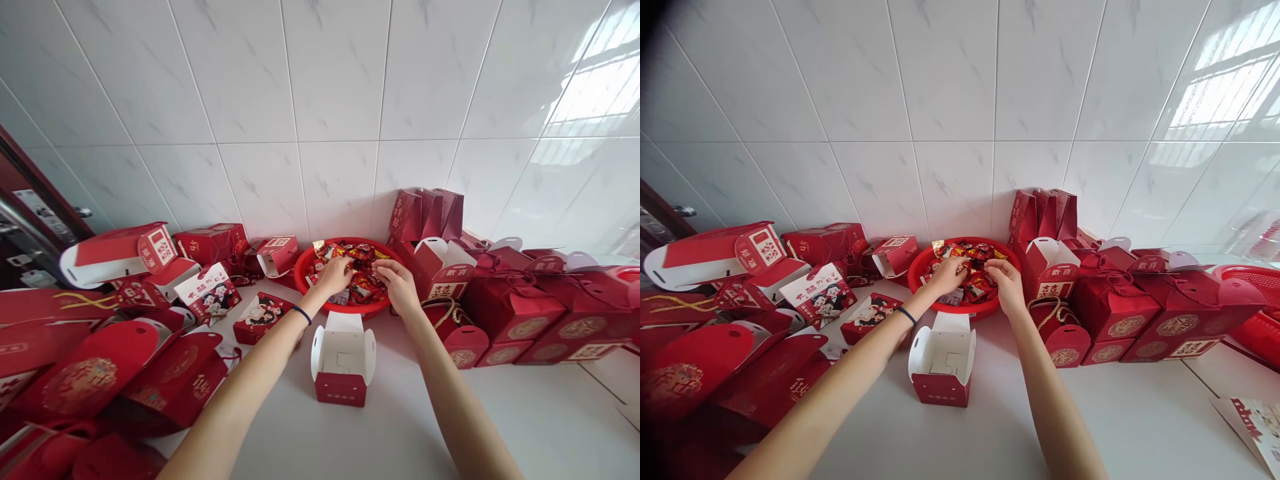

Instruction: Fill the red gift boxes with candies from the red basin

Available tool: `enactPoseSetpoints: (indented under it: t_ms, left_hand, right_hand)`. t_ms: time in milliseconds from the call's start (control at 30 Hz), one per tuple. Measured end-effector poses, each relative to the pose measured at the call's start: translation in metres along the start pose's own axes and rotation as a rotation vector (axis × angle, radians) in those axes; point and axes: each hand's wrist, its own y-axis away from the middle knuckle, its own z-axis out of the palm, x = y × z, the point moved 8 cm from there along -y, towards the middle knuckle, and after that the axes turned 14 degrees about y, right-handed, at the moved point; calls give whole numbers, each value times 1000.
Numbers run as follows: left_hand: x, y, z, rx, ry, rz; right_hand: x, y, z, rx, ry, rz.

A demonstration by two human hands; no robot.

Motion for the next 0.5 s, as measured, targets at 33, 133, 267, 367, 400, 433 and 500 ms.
enactPoseSetpoints:
  t_ms: [33,133,267,367,400,433,500]
  left_hand:
    - [-4,-2,-5,32,-6,-25]
    - [-19,-10,-14,76,-16,-99]
    - [-30,-18,-18,90,10,-148]
    - [-32,-20,-18,90,72,-173]
    - [-30,-20,-18,85,105,-174]
    - [-28,-19,-18,81,144,-166]
    - [-17,-16,-19,83,243,-118]
  right_hand:
    - [0,0,0,1,2,-1]
    - [0,0,0,5,11,-4]
    - [0,0,0,4,20,-3]
    - [1,-1,0,4,23,1]
    - [1,-1,0,5,24,2]
    - [2,-2,-1,5,24,3]
    - [3,-3,-1,5,22,5]
